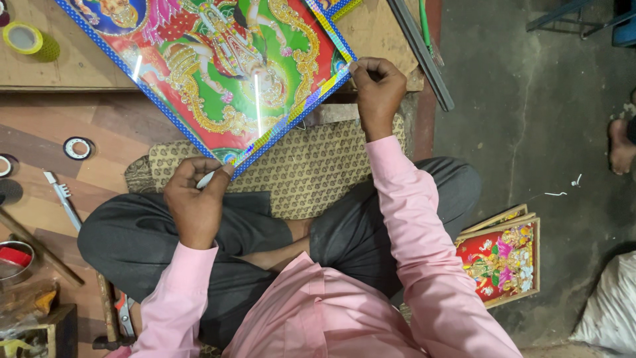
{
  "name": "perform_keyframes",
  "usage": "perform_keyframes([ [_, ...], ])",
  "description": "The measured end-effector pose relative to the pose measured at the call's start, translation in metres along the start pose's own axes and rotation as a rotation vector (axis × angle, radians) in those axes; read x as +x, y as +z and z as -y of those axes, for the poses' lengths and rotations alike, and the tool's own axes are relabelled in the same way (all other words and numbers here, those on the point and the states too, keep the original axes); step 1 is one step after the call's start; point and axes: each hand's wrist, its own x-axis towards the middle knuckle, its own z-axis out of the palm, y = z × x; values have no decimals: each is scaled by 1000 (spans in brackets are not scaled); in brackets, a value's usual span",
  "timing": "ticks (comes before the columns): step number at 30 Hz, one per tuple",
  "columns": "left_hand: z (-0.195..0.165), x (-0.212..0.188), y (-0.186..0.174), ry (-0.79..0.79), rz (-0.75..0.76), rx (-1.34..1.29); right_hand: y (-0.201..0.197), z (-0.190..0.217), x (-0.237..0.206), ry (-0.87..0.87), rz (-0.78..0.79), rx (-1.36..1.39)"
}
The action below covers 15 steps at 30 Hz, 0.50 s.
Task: The person sits on a mat and applies a white decorative tape along the edges of a framed religious artwork. They smooth the tape with their fingers, rotate the frame to access different sides, and continue the process on multiple similar frames.
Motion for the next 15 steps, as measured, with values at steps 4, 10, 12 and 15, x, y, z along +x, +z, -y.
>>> perform_keyframes([
  [4,0,1,0,16,6,-1,-1,-10,3,88,3,163],
  [10,2,1,0,-21,-1,-41,-3,-18,8,313,16,518],
  [12,6,1,-1,15,10,-49,-3,-22,10,288,93,477],
  [15,12,3,-4,76,14,-53,-2,-28,13,200,164,445],
])
